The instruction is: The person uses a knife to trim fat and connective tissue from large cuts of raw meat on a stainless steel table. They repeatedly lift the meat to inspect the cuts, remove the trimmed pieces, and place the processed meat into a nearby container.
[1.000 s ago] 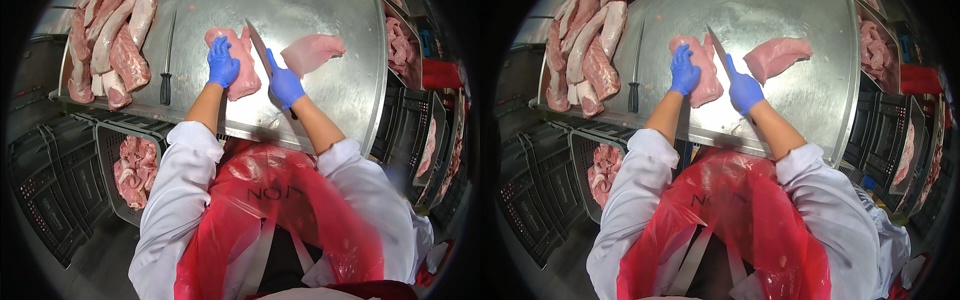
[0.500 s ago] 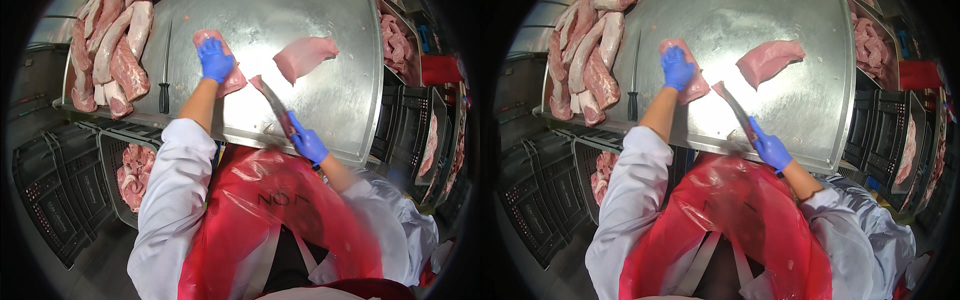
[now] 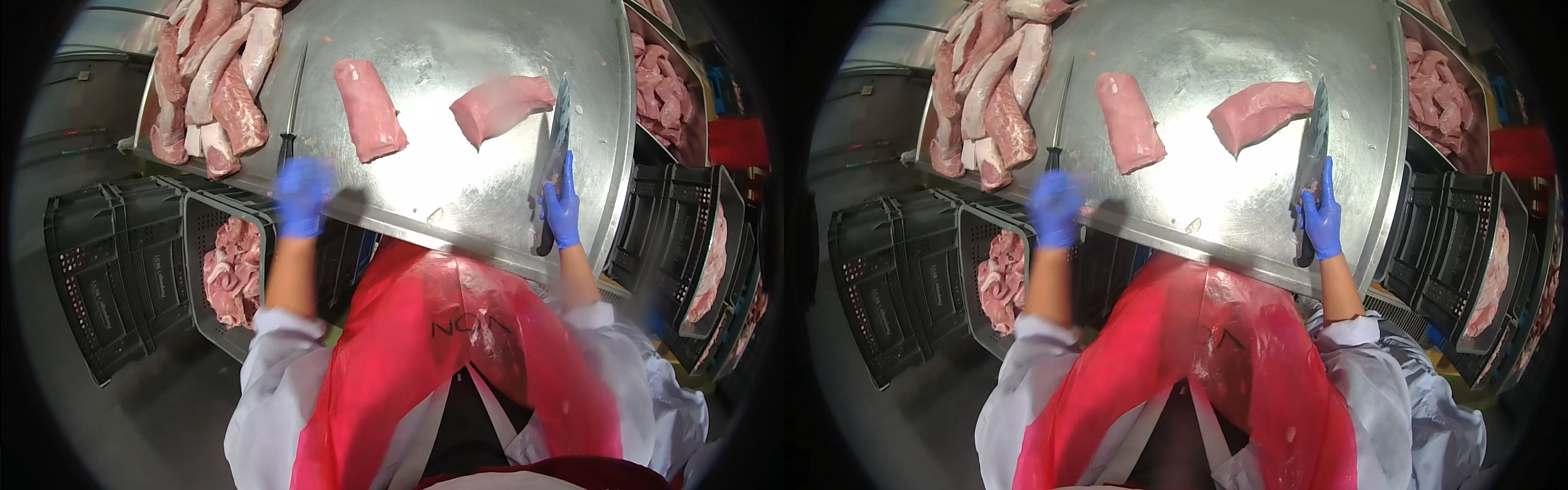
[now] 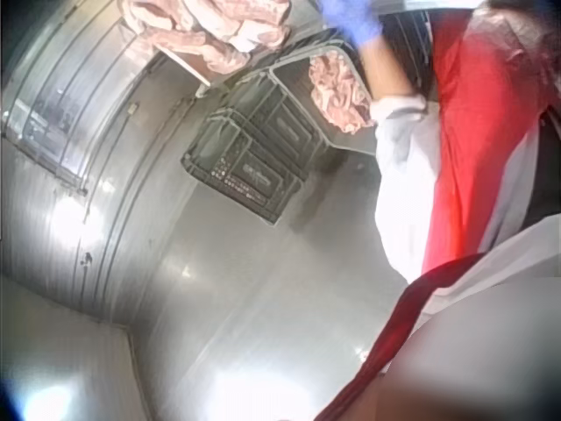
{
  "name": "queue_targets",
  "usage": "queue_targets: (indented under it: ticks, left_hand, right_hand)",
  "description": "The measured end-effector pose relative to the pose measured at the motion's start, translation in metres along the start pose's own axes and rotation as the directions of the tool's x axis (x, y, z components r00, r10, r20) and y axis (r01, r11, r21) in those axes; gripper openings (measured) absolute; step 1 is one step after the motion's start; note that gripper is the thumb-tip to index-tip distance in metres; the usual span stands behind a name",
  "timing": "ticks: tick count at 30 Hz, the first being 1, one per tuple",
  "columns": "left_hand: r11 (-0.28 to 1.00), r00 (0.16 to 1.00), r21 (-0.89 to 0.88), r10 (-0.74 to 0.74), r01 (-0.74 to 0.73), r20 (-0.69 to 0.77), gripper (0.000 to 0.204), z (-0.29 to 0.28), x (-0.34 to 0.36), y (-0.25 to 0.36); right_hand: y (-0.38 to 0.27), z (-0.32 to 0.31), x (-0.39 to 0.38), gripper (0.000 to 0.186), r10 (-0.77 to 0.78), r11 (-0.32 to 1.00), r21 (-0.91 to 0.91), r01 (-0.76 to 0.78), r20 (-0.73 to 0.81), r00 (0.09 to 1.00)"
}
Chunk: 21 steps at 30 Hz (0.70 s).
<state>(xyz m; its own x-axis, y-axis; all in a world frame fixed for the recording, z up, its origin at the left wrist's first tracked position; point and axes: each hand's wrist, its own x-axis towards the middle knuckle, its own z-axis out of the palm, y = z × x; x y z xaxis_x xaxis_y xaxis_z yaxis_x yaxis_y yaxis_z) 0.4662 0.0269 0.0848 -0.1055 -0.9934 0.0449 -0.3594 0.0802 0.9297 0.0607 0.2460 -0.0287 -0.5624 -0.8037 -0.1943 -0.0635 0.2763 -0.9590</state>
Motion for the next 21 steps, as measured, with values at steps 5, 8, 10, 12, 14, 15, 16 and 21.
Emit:
queue_targets:
  ticks: [5, 8, 10, 12, 14, 15, 16, 21]
  left_hand:
    - [0.059, 0.949, 0.989, 0.294, -0.139, 0.116, 0.027, -0.212, -0.032, -0.011]
    - [0.344, 0.914, 0.899, 0.386, -0.271, 0.128, 0.058, -0.078, 0.015, -0.029]
    - [0.584, 0.981, 0.798, 0.186, -0.150, 0.049, 0.093, 0.042, 0.070, -0.059]
    - [0.521, 0.990, 0.845, -0.129, 0.118, -0.059, 0.118, 0.128, 0.107, -0.067]
    - [0.369, 0.922, 0.884, -0.355, 0.288, -0.152, 0.124, 0.179, 0.140, -0.071]
    - [0.382, 0.911, 0.871, -0.382, 0.308, -0.155, 0.122, 0.174, 0.155, -0.085]
    - [0.470, 0.920, 0.829, -0.372, 0.303, -0.126, 0.120, 0.161, 0.171, -0.101]
    - [0.967, 0.934, 0.026, -0.252, 0.254, 0.254, 0.086, 0.107, 0.159, -0.135]
  right_hand:
    - [0.023, -0.017, 0.010, 0.080, 0.042, 0.996, 0.077, -0.043, 0.023, 0.999]
    - [0.037, -0.026, 0.013, 0.080, 0.100, 0.989, 0.115, -0.096, -0.030, 0.995]
    - [0.040, -0.032, 0.019, 0.080, 0.141, 0.978, 0.161, -0.134, -0.032, 0.990]
    - [0.040, -0.037, 0.022, 0.080, 0.189, 0.965, 0.192, -0.176, -0.049, 0.981]
    - [0.041, -0.045, 0.019, 0.081, 0.161, 0.969, 0.196, -0.149, -0.046, 0.986]
    - [0.045, -0.048, 0.016, 0.081, 0.151, 0.963, 0.235, -0.133, -0.061, 0.987]
    - [0.049, -0.048, 0.015, 0.081, 0.140, 0.953, 0.280, -0.117, -0.065, 0.988]
    - [0.053, -0.042, 0.015, 0.081, 0.082, 0.920, 0.387, -0.053, -0.059, 0.995]
